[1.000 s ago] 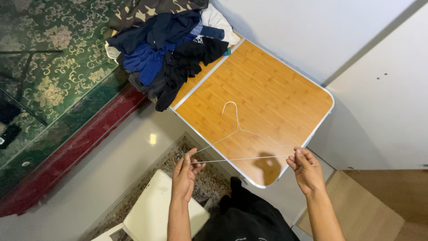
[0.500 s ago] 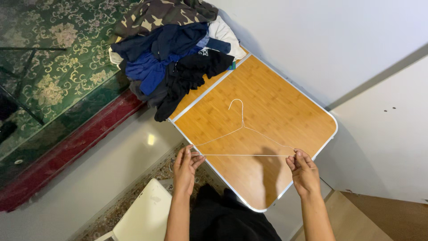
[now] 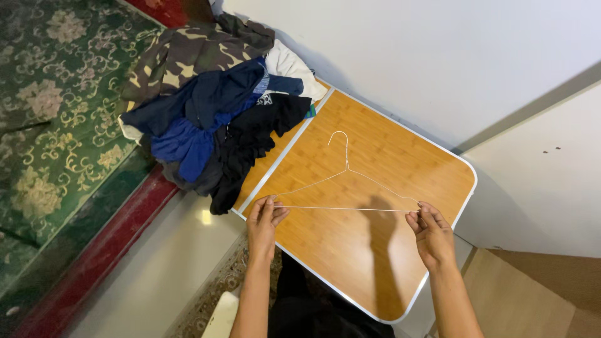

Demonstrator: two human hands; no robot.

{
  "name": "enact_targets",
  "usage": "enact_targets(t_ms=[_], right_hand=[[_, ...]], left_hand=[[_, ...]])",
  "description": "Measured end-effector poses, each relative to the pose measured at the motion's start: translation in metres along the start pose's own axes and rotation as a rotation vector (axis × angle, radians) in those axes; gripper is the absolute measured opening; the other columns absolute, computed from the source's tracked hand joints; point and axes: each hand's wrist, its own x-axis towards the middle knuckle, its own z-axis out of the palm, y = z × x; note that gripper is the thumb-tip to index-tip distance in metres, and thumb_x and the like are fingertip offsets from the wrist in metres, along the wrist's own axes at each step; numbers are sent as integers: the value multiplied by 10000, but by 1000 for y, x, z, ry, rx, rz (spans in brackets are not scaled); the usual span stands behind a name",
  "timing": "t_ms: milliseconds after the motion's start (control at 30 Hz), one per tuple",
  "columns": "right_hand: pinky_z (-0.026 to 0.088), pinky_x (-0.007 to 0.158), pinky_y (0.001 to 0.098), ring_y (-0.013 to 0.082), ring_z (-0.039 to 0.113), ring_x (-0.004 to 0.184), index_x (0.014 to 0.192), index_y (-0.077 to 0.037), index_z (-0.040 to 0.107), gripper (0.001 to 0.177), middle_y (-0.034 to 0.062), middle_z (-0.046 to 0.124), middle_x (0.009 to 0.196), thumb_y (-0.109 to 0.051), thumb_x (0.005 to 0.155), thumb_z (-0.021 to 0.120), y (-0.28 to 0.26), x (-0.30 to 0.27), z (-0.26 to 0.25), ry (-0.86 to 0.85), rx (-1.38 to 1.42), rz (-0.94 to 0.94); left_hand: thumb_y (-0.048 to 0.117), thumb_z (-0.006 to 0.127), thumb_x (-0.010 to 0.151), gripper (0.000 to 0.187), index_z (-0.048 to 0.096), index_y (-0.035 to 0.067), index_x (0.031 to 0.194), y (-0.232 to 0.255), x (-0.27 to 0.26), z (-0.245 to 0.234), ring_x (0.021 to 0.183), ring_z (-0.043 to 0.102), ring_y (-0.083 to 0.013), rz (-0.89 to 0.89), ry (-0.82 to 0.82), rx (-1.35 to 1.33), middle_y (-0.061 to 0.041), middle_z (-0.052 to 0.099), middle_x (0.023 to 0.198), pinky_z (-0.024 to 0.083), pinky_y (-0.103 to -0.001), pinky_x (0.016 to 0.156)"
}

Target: The person hangs a black t-shirt and a camouflage jacket in a wardrobe. They pick up each garment from a pile on a table, place it on a wire hanger, and then hang it on a rod inside a wooden closet.

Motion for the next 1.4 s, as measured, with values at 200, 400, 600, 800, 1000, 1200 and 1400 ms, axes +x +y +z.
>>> enact_targets(t_ms=[200,400,600,800,1000,1200,1400], right_hand=[[587,989,361,187,651,912,1182,7,617,185,67,618,985,-119,1047,597,20,21,47,157,76,-9],[605,971,360,190,661,904,1178,4,613,182,81,625,975,-104,1037,577,45,76,69,202,97,-22],[622,892,345,196,673,885,1138,26,602,139,94,619,966,-64,1032,604,70,159,78,288,46,-70],[664,794,339,183,661,809,1106,35,609,127,94,620,939,-53,1015,614,79,253,78,401,23,-99],[662,729,311,171,677,780,1037,42,618,80,93,643,942,-30,1004,632,84,320,67,477,-103,-108],[626,732,316,191,685,765,1006,53,634,112,120,665,953,-58,1019,628,90,340,60,551,-134,-87],[629,738,312,189,708,810,996,70,642,87,126,689,998,-12,989,614,83,342,67,558,-131,-103]], left_hand=[[204,618,1017,299,673,-31,1194,12,85,-4,860,700,-174,-56,-82,21,-86,653,961,613,-388,908],[185,630,1011,271,671,-44,1149,10,172,12,841,710,-179,-58,-154,70,-87,674,968,642,-392,882],[159,655,1005,246,688,-46,1137,-19,268,38,809,717,-174,-46,-196,145,-96,672,913,656,-355,816],[147,675,995,236,705,-50,1122,-53,337,72,692,725,-162,108,-249,440,-108,722,855,625,-301,656],[162,689,981,191,683,23,1112,-58,357,108,638,740,-159,208,-241,827,-103,740,788,534,-307,569],[141,716,963,170,687,34,1093,-79,380,122,659,717,-203,260,-297,904,-129,732,793,537,-344,588],[107,784,879,250,684,17,1090,-91,383,123,718,710,-212,351,-330,901,-127,742,860,551,-331,642]])
